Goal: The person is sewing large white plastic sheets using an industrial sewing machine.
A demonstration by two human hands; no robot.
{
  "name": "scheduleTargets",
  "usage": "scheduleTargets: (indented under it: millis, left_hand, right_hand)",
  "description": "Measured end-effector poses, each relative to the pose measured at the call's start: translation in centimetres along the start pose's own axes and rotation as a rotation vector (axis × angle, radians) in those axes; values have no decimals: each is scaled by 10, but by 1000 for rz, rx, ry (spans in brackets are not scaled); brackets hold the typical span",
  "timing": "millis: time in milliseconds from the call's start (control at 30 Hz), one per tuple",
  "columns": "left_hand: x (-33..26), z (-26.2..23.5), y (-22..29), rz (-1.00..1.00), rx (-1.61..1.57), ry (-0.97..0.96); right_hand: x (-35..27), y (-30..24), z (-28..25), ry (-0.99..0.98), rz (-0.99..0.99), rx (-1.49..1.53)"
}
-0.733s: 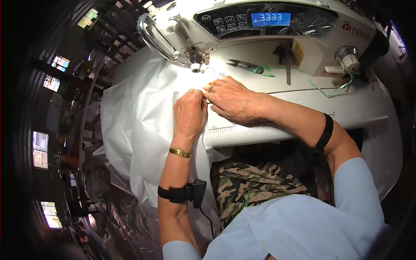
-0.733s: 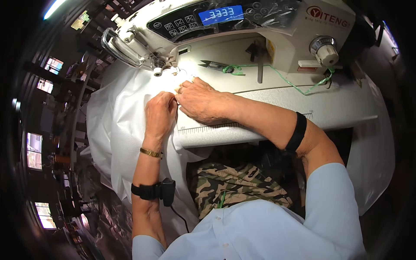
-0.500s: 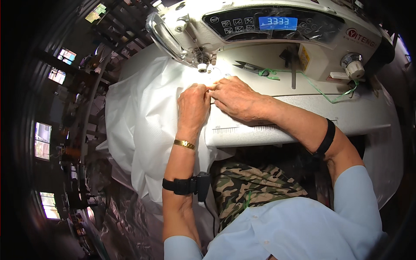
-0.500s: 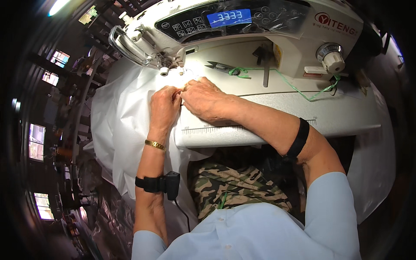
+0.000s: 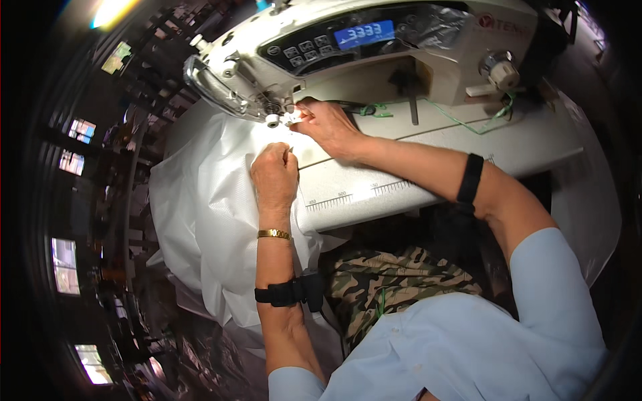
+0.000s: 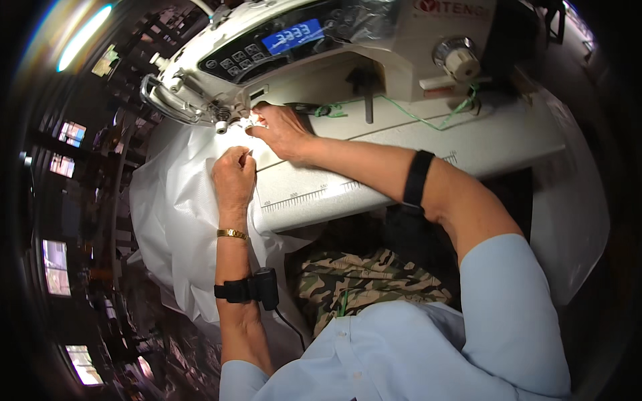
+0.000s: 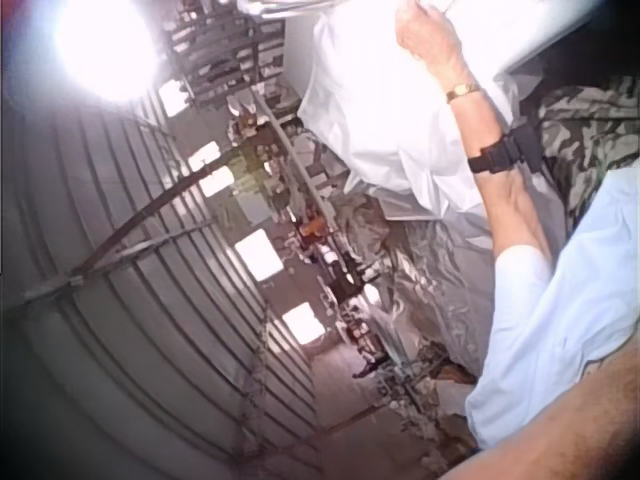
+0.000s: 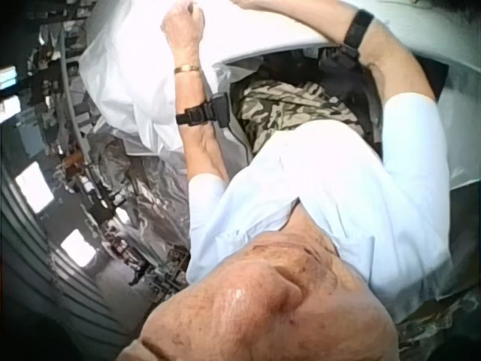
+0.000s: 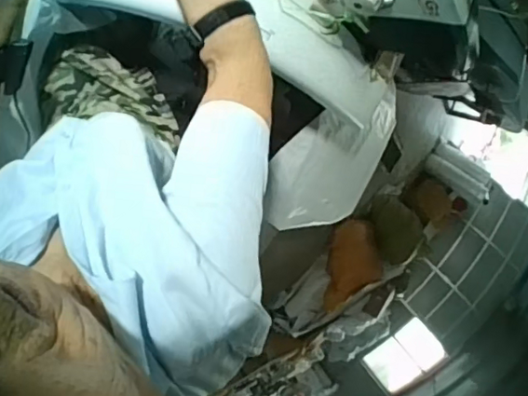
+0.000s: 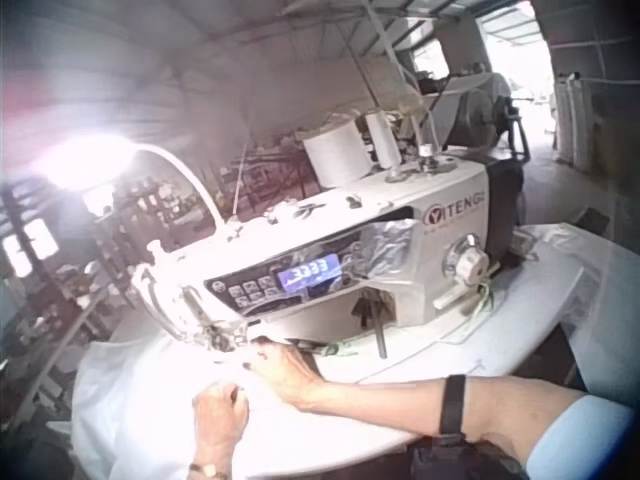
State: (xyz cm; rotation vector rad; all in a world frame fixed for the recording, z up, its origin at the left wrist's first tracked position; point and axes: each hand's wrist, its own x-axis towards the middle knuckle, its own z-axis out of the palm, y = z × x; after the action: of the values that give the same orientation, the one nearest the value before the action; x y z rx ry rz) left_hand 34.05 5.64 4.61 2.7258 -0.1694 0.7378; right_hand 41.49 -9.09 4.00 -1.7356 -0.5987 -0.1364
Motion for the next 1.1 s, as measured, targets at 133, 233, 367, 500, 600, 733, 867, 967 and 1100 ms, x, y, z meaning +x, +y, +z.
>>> scheduleTargets:
  millis: [133, 233, 367, 500, 600, 733, 867, 967, 1100]
  left_hand:
    - [-1, -5, 3, -37, 35, 14]
    - [3, 0, 8, -45, 56, 2]
    - [1, 3, 4, -44, 50, 0]
    - [1, 1, 2, -3, 51, 10]
    - [-8, -3, 2, -34, 59, 1]
    - [-16, -5, 8, -15, 0, 11]
    - [-27, -9, 13, -59, -58, -16]
    - [-27, -11, 15, -73, -101, -3]
    - [-15, -10, 13, -87, -91, -29]
  right_hand:
    - [8, -8, 2, -24, -5, -175]
    - [14, 4, -7, -48, -93, -316]
    - [17, 14, -8, -109, -179, -415]
    - [18, 19, -5, -71, -205, -380]
    - [16, 12, -2, -103, -207, -359]
    - [18, 22, -5, -7, -269, -306]
    - [18, 20, -9, -60, -121, -149]
    - [18, 18, -11, -59, -196, -134]
    - [17, 14, -10, -98, -129, -124]
